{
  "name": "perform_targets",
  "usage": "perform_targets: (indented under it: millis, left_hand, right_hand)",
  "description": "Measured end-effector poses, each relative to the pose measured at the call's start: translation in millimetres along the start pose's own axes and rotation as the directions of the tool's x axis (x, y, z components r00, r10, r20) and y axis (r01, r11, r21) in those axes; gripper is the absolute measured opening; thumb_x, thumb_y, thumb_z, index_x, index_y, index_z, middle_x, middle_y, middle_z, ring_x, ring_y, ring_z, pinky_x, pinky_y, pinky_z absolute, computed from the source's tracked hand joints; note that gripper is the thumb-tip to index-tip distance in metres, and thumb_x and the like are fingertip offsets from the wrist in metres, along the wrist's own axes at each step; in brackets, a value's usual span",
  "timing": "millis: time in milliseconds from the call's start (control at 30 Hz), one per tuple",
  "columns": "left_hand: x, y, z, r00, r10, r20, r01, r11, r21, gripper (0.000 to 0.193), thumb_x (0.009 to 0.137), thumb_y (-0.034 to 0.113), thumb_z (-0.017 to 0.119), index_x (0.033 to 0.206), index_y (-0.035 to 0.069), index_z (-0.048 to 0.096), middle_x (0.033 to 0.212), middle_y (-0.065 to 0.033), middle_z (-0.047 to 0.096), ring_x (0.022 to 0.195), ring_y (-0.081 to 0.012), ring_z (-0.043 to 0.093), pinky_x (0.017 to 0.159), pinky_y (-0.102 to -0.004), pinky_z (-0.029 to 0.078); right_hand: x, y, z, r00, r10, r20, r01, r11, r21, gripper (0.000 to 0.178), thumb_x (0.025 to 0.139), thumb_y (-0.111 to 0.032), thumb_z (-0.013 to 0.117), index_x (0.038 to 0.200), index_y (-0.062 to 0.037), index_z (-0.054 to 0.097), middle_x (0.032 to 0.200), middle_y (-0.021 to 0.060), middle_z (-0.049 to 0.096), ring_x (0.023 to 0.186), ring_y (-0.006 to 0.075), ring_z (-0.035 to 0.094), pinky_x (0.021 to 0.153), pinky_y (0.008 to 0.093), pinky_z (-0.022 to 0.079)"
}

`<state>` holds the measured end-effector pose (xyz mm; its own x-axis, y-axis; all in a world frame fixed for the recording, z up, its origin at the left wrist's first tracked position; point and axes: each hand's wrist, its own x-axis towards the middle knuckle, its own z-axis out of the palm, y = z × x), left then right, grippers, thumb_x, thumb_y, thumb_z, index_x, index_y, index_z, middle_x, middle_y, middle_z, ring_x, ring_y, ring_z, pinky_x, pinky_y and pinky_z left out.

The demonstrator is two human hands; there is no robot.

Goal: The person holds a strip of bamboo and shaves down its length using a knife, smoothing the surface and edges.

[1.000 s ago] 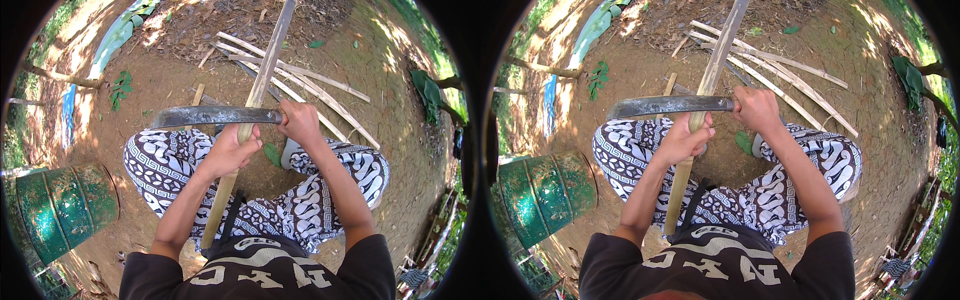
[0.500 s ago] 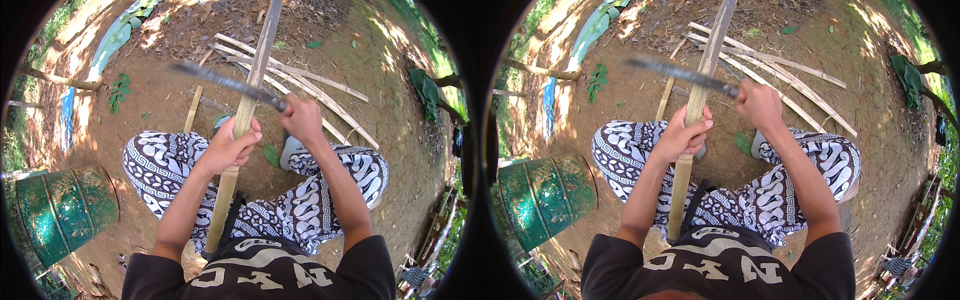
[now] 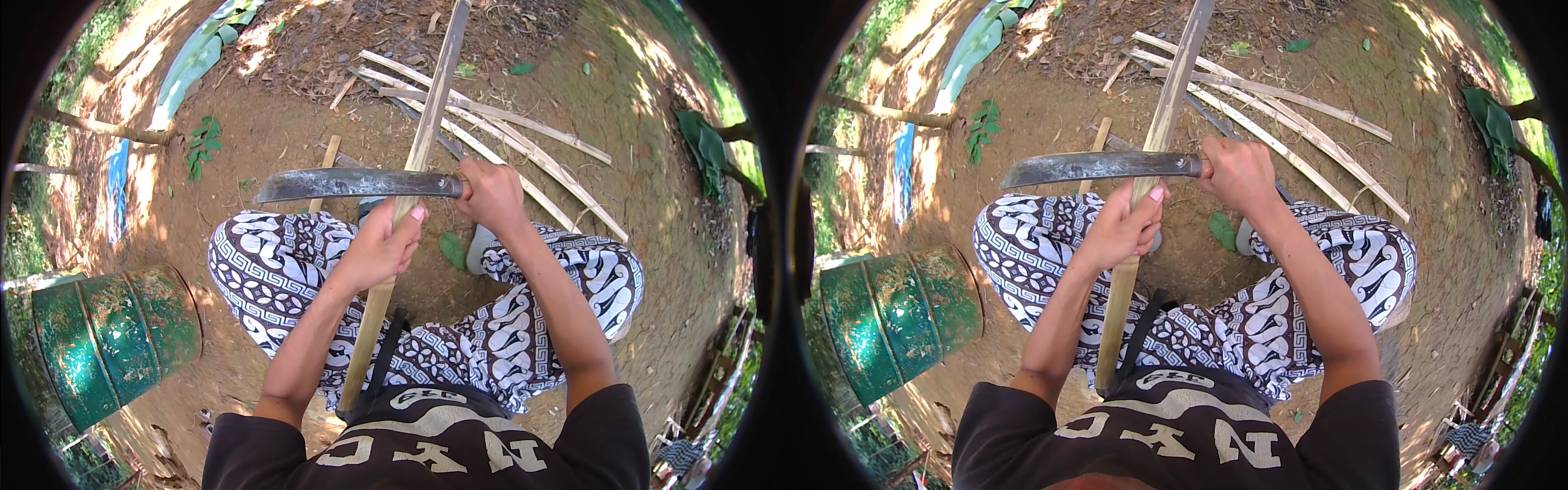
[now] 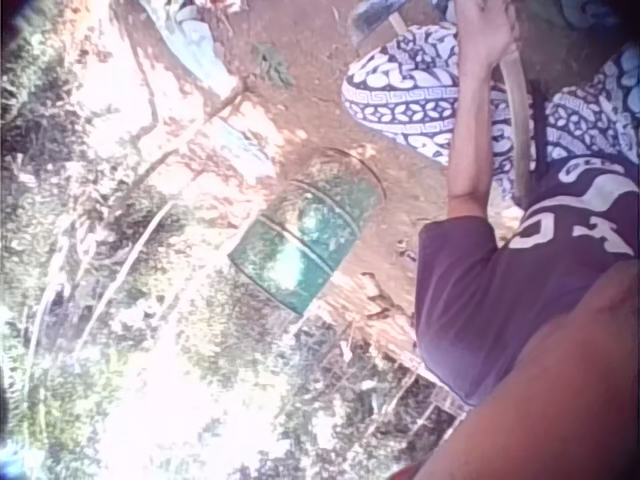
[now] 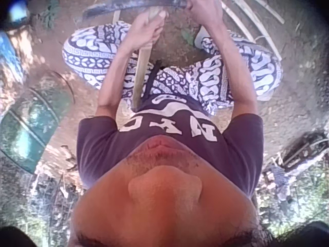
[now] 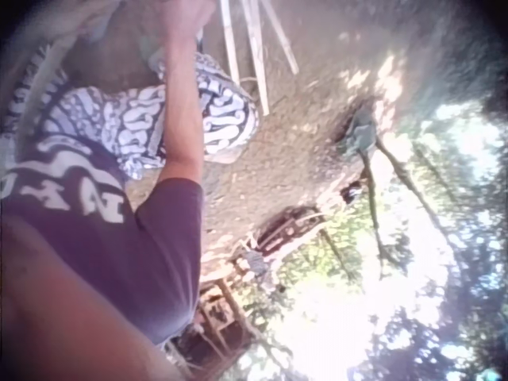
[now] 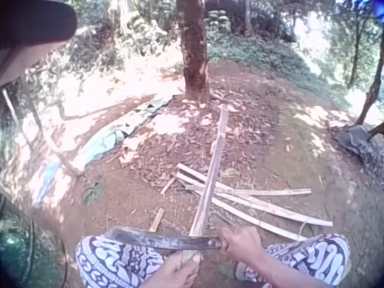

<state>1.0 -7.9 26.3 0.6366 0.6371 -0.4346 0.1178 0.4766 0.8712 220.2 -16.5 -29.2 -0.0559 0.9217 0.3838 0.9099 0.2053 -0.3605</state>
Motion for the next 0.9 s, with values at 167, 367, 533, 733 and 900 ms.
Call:
perform_targets:
  millis: [167, 367, 533, 733, 900]
  left_hand:
    - [4, 2, 0, 1.0, -0.01, 0.028, 0.01, 1.0, -0.016, 0.021, 0.108, 0.026, 0.045, 0.111, 0.006, 0.046, 0.07, 0.0042, 0.037, 0.049, -0.0034, 0.03, 0.042, -0.0226, 0.027]
    - [2, -4, 2, 0.999, -0.03, 0.016, 0.029, 0.999, 0.038, 0.021, 0.108, 0.027, 0.045, 0.11, 0.007, 0.047, 0.07, 0.0042, 0.036, 0.05, -0.0034, 0.031, 0.043, -0.0219, 0.029]
    - [-5, 2, -1, 0.991, -0.064, 0.119, 0.065, 0.998, -0.001, 0.022, 0.108, 0.027, 0.045, 0.11, 0.005, 0.049, 0.068, 0.0052, 0.035, 0.048, -0.0029, 0.03, 0.041, -0.0202, 0.029]
    - [0, 19, -10, 0.998, 0.019, 0.053, -0.018, 1.0, -0.019, 0.022, 0.107, 0.026, 0.045, 0.107, 0.005, 0.049, 0.069, 0.003, 0.04, 0.043, -0.0026, 0.032, 0.038, -0.0203, 0.029]
    - [-1, 8, -3, 1.0, 0.009, 0.028, -0.01, 0.998, 0.056, 0.021, 0.107, 0.027, 0.045, 0.107, 0.006, 0.048, 0.068, 0.0026, 0.043, 0.042, -0.0034, 0.035, 0.037, -0.0208, 0.03]
  right_hand:
    - [-1, 13, 2, 0.999, 0.008, -0.037, -0.009, 1.0, -0.02, 0.02, 0.068, -0.012, 0.069, 0.079, -0.0076, 0.053, 0.064, 0.0113, 0.06, 0.055, 0.0336, 0.062, 0.052, 0.0454, 0.052]
    - [14, 57, 1, 0.952, 0.292, -0.091, -0.304, 0.938, -0.168, 0.018, 0.08, -0.021, 0.064, 0.078, -0.0036, 0.061, 0.063, 0.0163, 0.063, 0.059, 0.0357, 0.065, 0.057, 0.0465, 0.054]
    - [31, 103, -37, 0.768, 0.587, -0.257, -0.622, 0.779, -0.077, 0.023, 0.086, -0.022, 0.059, 0.08, -0.0009, 0.065, 0.067, 0.0216, 0.065, 0.058, 0.0392, 0.065, 0.06, 0.0499, 0.053]
    - [13, 15, -28, 0.928, 0.372, -0.024, -0.37, 0.926, 0.069, 0.011, 0.079, -0.013, 0.06, 0.077, -0.0026, 0.06, 0.063, 0.0176, 0.062, 0.055, 0.0382, 0.061, 0.056, 0.0472, 0.05]
    - [8, -17, -22, 0.994, 0.108, 0.027, -0.11, 0.991, 0.078, 0.011, 0.067, -0.006, 0.061, 0.076, -0.0051, 0.055, 0.062, 0.0141, 0.057, 0.056, 0.0369, 0.059, 0.053, 0.0467, 0.048]
